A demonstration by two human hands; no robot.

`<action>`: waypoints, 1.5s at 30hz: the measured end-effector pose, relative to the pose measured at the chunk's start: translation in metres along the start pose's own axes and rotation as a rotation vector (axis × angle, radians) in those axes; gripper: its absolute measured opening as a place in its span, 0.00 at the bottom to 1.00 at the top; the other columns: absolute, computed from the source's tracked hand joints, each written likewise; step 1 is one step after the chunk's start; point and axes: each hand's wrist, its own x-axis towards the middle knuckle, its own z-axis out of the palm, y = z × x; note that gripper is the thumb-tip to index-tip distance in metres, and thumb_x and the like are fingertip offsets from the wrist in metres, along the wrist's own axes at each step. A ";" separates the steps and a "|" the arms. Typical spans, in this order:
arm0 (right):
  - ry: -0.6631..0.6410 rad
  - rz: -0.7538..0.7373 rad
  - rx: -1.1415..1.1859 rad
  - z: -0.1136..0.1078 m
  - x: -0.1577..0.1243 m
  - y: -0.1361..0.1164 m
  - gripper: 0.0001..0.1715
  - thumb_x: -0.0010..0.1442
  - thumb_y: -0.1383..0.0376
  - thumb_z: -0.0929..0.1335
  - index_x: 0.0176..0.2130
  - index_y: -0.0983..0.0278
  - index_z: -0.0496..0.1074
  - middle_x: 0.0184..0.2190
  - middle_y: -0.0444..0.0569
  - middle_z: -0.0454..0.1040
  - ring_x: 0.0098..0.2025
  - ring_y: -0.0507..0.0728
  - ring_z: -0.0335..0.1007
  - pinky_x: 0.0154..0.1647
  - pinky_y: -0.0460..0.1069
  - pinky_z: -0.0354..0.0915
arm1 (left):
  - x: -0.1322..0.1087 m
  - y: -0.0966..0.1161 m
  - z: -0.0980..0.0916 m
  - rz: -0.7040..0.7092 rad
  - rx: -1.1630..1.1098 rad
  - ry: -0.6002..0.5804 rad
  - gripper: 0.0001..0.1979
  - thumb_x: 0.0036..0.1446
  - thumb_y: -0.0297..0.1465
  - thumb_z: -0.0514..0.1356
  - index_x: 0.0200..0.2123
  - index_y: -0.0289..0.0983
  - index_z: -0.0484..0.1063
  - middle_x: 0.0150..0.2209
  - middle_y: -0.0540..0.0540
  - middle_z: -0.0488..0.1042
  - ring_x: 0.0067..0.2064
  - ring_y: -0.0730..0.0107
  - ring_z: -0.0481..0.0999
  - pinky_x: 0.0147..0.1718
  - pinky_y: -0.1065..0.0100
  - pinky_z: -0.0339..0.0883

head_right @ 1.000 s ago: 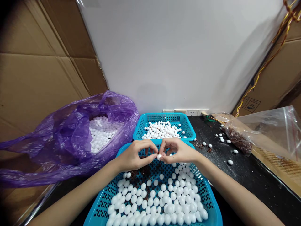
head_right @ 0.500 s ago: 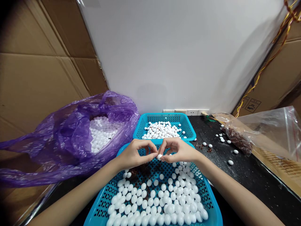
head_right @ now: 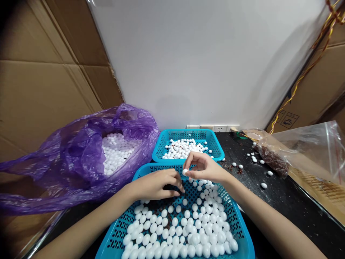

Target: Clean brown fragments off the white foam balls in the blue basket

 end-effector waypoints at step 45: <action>0.134 -0.010 0.123 -0.001 0.004 -0.003 0.07 0.54 0.68 0.72 0.37 0.63 0.73 0.31 0.45 0.72 0.34 0.51 0.71 0.32 0.45 0.71 | 0.005 0.006 -0.004 0.094 -0.101 0.597 0.04 0.64 0.28 0.50 0.37 0.36 0.63 0.36 0.47 0.66 0.38 0.70 0.66 0.38 0.68 0.61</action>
